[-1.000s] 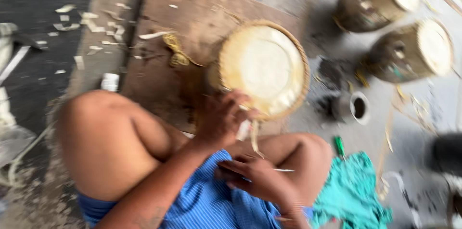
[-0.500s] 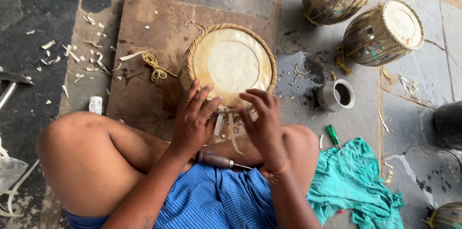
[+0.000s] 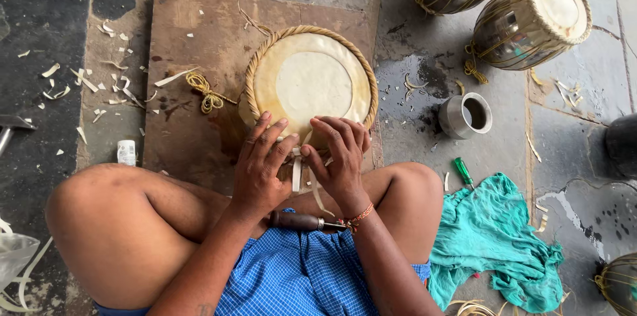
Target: The person repairs a drum by using a pointed tool to thread and pull leather straps through the frame, tightening the tension on the drumhead.
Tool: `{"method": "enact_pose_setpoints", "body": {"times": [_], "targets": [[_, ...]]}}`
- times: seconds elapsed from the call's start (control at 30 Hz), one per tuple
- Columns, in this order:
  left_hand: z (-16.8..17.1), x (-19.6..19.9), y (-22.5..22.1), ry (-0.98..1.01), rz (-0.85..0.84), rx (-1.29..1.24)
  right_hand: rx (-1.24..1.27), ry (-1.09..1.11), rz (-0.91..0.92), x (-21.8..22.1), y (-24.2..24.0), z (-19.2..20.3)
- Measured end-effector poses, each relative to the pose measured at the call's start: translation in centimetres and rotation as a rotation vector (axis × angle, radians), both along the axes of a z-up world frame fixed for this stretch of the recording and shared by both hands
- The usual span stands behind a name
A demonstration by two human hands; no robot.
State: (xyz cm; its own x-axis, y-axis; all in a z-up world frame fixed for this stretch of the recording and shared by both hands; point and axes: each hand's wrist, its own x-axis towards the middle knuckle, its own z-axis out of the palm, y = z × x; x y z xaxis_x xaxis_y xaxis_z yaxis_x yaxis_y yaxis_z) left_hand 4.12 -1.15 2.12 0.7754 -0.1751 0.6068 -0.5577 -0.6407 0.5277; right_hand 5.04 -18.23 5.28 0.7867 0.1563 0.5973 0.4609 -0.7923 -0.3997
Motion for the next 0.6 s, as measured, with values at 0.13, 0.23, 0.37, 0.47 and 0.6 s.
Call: {"method": "enact_pose_setpoints", "body": {"times": [0.13,0.23,0.37,0.47,0.6], "targets": [[-0.2,-0.2,0.4,0.042,0.030,0.069,-0.020,0.010,0.009,-0.5,-0.3,-0.2],[0.2,-0.1,0.2,0.047,0.061,0.094,-0.015,0.007,0.007,-0.2,-0.2,0.1],[0.3,-0.1,-0.2,0.046,0.044,0.004,-0.022,0.022,0.008,-0.1,0.0,0.0],[0.0,0.6,-0.2,0.048,-0.012,-0.014,-0.018,0.016,0.001,0.0,-0.3,-0.2],[0.0,1.1,-0.2,0.050,-0.029,-0.015,-0.028,0.017,0.000,0.5,-0.5,-0.4]]}}
